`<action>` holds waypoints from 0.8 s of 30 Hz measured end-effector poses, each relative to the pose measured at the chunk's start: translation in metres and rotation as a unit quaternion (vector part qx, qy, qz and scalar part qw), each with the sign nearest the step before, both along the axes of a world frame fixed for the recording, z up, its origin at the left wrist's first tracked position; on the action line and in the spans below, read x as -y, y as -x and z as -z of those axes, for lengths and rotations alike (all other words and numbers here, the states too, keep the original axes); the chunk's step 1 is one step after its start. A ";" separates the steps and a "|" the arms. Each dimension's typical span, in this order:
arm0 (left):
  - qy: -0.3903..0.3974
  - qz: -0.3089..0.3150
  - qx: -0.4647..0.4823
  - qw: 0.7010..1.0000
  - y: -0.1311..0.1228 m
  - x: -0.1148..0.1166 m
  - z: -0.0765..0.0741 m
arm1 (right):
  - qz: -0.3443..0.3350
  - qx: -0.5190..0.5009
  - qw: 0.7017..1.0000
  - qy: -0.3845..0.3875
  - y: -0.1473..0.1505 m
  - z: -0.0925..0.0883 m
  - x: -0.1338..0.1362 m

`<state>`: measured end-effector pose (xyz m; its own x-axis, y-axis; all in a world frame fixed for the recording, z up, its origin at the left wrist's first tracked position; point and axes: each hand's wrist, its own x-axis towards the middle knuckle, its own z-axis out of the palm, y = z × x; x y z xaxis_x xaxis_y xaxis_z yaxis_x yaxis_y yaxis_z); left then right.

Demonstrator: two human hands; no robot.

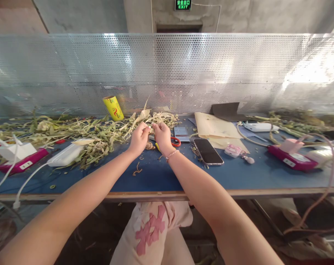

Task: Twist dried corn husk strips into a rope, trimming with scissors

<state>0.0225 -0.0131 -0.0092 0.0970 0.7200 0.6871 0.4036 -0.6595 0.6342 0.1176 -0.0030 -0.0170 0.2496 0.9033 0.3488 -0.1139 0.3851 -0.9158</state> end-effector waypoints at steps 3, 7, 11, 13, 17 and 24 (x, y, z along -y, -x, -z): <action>-0.019 -0.023 -0.016 0.999 -0.002 0.003 0.000 | 0.016 -0.048 0.999 0.004 0.002 0.000 0.000; -0.038 -0.034 -0.037 0.998 -0.002 0.003 0.000 | -0.008 -0.075 0.997 0.012 0.002 -0.001 -0.004; -0.041 -0.029 -0.051 0.997 0.003 0.004 -0.002 | -0.046 -0.068 0.996 0.030 -0.001 -0.002 -0.007; -0.040 -0.029 -0.042 0.998 0.004 0.005 -0.003 | -0.062 -0.074 0.995 0.026 -0.002 -0.004 -0.007; -0.038 -0.063 0.003 0.997 0.003 0.002 -0.004 | -0.094 -0.086 0.992 0.006 -0.002 -0.007 -0.006; -0.006 -0.078 0.088 0.993 0.003 -0.015 0.005 | -0.091 -0.056 0.994 -0.025 -0.001 -0.003 -0.008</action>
